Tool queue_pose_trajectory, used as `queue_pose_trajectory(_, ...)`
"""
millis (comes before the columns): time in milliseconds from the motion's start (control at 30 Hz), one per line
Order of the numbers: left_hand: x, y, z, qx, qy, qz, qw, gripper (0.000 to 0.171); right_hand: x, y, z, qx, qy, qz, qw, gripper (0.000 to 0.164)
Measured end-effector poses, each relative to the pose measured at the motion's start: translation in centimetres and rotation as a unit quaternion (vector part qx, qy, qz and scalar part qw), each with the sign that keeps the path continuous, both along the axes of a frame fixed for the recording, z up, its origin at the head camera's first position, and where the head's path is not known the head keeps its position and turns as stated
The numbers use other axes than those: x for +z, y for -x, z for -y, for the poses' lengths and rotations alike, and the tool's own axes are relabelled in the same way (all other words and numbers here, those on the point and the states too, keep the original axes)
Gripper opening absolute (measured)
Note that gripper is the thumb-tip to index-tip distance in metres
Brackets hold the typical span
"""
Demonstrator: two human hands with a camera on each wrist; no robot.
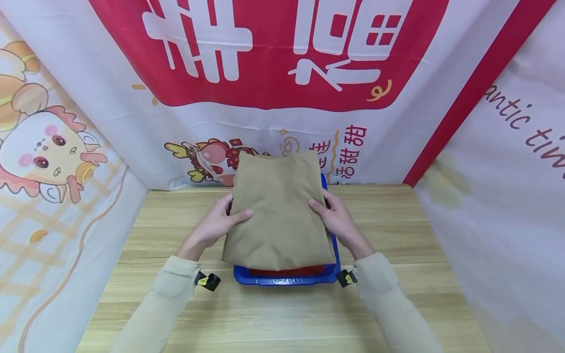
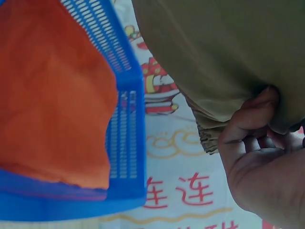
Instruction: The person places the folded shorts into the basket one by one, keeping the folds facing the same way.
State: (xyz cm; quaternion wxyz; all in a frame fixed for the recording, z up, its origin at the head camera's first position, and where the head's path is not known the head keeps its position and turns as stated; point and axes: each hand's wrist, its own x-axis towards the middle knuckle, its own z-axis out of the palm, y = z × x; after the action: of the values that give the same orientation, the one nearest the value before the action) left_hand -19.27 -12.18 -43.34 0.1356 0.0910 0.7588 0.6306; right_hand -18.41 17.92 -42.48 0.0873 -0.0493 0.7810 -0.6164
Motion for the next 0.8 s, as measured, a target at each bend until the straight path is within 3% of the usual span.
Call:
queue_pose_trajectory(200, -1.0, 0.6, -1.0, -0.005, 0.006, 0.019, 0.9998, 0.050, -1.3, 0.2, -1.1, 0.000, 0.007, 0.012, 1.000, 0.036)
queue_pose_trajectory(533, -3.9, 1.5, -2.2, 0.001, -0.014, 0.069, 0.9975, 0.057, -4.6, 1.2, -2.1, 0.005, -0.018, 0.018, 1.000, 0.033)
queue_pose_trajectory(800, -5.8, 2.2, -2.9, 0.020, 0.013, 0.074, 0.9970, 0.055, -6.6, 1.7, -2.2, -0.006, -0.055, 0.020, 0.998, 0.030)
